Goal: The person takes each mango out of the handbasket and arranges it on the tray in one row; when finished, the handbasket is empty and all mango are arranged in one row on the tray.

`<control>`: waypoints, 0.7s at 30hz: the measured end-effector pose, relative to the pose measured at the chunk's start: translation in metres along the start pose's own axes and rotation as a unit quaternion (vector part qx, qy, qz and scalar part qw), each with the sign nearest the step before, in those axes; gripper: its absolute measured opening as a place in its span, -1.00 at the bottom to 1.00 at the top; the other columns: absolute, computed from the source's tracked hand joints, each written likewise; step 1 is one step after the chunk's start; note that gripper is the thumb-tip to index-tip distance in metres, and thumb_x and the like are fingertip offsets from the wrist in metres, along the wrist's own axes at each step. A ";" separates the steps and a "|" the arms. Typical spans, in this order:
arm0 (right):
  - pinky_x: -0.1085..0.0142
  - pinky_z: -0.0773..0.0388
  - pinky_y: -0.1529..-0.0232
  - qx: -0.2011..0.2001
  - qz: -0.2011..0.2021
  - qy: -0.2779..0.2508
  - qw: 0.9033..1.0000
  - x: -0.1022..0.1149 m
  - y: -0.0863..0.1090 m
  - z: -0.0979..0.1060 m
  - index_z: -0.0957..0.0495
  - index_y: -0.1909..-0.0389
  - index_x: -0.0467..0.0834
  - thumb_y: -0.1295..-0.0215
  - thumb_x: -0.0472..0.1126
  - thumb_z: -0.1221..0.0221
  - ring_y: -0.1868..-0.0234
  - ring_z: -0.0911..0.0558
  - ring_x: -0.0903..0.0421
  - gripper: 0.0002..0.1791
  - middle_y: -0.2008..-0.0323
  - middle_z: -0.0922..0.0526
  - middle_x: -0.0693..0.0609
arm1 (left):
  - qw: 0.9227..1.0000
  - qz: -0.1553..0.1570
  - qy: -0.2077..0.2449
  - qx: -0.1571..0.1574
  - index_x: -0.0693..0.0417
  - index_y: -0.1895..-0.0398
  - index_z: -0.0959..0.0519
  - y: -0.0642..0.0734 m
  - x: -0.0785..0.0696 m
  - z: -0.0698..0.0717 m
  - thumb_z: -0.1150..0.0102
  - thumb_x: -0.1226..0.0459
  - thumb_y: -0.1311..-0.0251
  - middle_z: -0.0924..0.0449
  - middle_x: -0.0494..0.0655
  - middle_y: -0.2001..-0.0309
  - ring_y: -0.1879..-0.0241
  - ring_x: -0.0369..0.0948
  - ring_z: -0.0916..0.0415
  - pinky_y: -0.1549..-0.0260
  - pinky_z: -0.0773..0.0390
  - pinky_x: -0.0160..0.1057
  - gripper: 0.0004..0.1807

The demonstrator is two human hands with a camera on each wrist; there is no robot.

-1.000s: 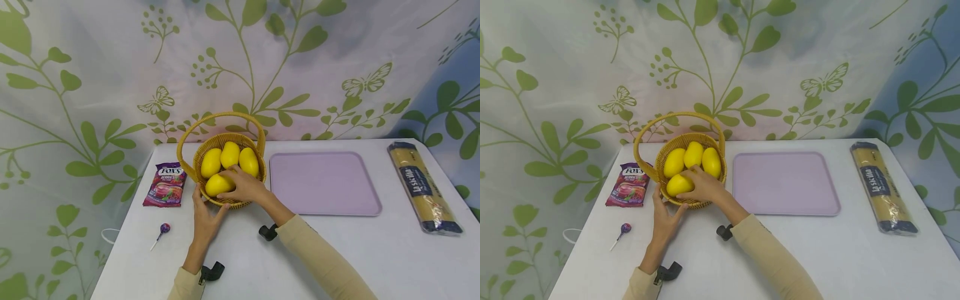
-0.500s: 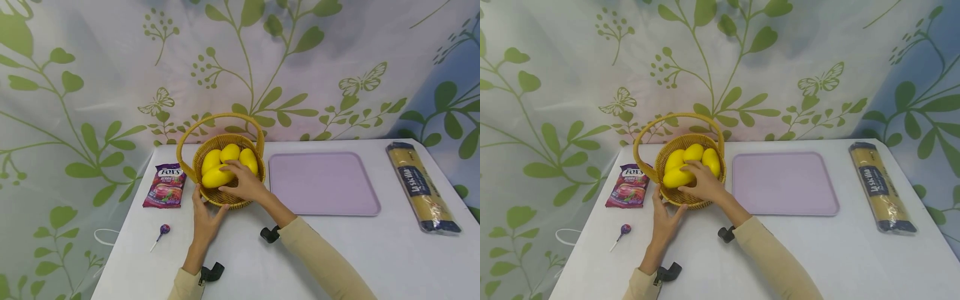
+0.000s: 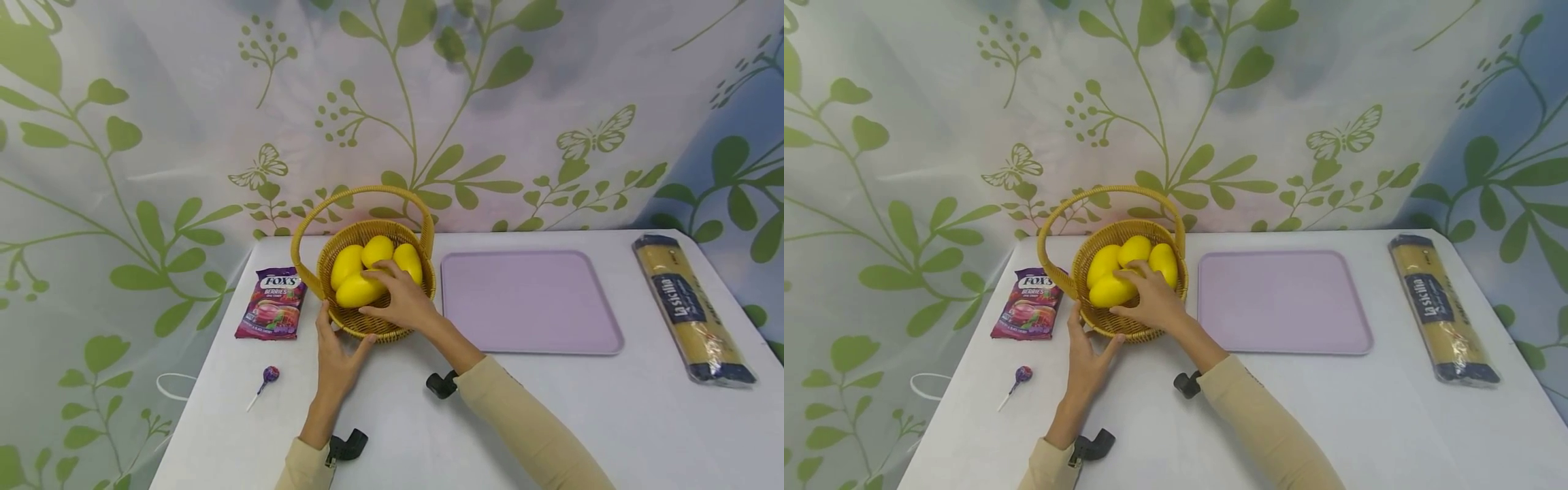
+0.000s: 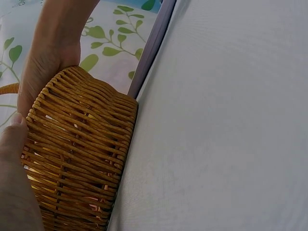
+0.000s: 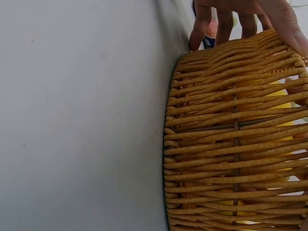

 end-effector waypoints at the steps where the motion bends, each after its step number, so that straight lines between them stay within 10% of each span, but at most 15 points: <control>1: 0.00 -0.46 -0.22 -0.003 0.000 0.002 1.000 0.000 0.000 0.001 -0.46 -0.29 0.09 -0.10 0.18 -0.38 -0.23 -0.45 -0.15 -0.29 -0.34 -0.31 0.02 | 1.000 -0.001 0.001 0.000 0.10 -0.56 0.14 0.000 0.000 0.000 -0.45 0.06 -0.05 0.05 0.08 -0.53 -0.47 0.00 -0.07 -0.28 -0.34 0.15 0.16; 21: -0.01 -0.49 -0.15 -0.086 0.046 -0.105 0.990 0.002 0.010 0.027 -0.57 -0.08 -0.05 -0.08 -0.01 -0.45 -0.23 -0.40 -0.10 -0.46 -0.21 -0.38 -0.04 | 1.000 0.001 -0.003 -0.004 0.11 -0.56 0.13 0.002 0.002 -0.002 -0.44 0.05 -0.06 0.04 0.10 -0.53 -0.46 0.01 -0.10 -0.26 -0.37 0.13 0.15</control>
Point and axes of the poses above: each hand's wrist, its own y-axis away from the middle knuckle, its own z-axis out of the back of the hand, x = y × z, the point moved 10 cm from there along -y, towards the middle knuckle
